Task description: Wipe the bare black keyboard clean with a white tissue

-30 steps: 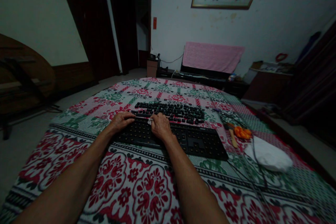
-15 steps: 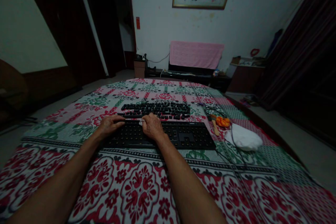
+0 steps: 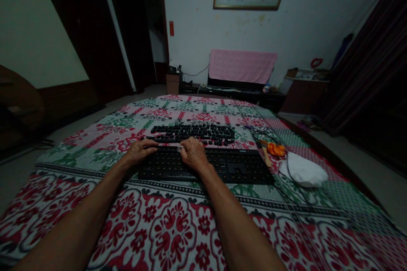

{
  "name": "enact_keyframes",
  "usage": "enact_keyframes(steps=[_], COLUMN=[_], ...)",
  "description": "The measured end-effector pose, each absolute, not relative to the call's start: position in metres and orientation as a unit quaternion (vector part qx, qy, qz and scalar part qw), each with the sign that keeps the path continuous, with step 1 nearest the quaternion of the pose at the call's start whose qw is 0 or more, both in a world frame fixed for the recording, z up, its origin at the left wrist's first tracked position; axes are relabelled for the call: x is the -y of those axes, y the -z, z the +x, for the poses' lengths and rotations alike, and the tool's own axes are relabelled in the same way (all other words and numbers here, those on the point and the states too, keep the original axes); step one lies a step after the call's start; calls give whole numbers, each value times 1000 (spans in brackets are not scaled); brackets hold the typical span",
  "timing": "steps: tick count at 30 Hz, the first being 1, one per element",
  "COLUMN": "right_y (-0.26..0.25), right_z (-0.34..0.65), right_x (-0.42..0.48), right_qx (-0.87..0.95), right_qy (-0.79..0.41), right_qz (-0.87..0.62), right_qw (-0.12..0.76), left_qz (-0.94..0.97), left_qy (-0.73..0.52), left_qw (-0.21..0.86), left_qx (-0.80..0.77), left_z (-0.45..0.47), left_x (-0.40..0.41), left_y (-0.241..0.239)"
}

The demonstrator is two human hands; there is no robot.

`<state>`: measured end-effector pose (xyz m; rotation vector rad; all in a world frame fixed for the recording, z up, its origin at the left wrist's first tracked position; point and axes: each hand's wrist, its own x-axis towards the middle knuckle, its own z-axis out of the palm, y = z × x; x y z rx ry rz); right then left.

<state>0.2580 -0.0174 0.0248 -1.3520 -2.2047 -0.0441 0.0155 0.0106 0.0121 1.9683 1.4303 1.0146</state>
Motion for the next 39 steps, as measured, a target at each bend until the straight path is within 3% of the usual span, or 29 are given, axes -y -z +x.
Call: enact_keyframes(steps=[15,25,33,39], right_y=[-32,-36,-32,-31], right_z=[241,215,225,222], right_x=[13,14,13,15], right_qx=[796,831,791,800], right_qy=[56,36,54,40], right_qz=[-574,-515,-579,-550], right_qw=[184,207,190,238], left_qz=[718,705,679,672], left_qy=[-382,-398,-398,-395], left_qw=[267,314,345,348], left_qx=[-517,-496,-512,-521], left_z=[12,12,10,11], left_x=[-14,-8,-7,-6], left_y=[-6,-12,-13,-13])
